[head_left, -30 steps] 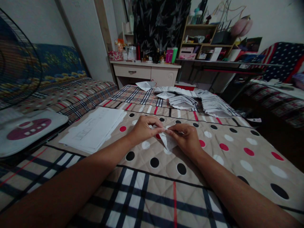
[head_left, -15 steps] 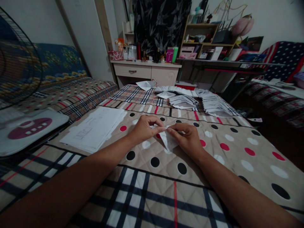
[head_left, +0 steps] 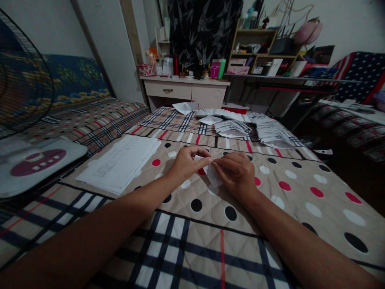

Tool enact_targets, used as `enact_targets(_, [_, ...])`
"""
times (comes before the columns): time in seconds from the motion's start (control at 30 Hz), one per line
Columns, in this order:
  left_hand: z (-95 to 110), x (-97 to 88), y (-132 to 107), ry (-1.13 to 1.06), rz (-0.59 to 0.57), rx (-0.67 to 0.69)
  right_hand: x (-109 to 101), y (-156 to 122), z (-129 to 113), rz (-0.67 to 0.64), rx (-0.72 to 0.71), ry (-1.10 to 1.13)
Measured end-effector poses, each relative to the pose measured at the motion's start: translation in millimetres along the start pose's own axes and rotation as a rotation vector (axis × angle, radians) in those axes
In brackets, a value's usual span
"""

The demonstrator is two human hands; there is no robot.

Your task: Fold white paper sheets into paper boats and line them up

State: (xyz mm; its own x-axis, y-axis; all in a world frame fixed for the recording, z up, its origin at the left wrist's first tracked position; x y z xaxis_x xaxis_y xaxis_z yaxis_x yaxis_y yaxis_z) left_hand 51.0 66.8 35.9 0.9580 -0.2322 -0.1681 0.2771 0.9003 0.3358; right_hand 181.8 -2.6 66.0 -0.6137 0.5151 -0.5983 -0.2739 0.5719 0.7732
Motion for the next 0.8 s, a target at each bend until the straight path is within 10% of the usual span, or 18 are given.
enact_targets(0.2, [-17.2,9.4,-8.3,-0.127,-0.018,-0.233,-4.8,-0.1,-6.7,0.061,-0.122,-0.079])
enact_targets(0.37, [-15.1,3.1,-1.5,-0.054,0.003,-0.173,-6.8,0.6,-4.0,0.056,-0.047,-0.049])
enact_targets(0.7, [-22.4,-21.0,9.5,0.033,0.09,-0.135,44.4,-14.8,25.5,-0.364,0.524,0.563])
enact_targets(0.8, [-27.3,-14.8,7.7,-0.17,0.07,-0.21,50.2,-21.7,32.8,-0.294,0.731,0.749])
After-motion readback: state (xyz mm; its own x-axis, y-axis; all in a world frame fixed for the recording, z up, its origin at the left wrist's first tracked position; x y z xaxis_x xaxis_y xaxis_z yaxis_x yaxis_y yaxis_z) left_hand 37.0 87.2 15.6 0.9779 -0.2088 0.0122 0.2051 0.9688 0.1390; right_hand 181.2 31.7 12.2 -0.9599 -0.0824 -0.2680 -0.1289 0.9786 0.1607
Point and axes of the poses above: each hand's wrist, its own y-axis towards the middle knuckle, its own x-axis out of the palm, z = x × y, the point moved 8 cm from there along y, towards the middle knuckle, and after that the axes turned 1 degree about -z, right-handed, at the moved point
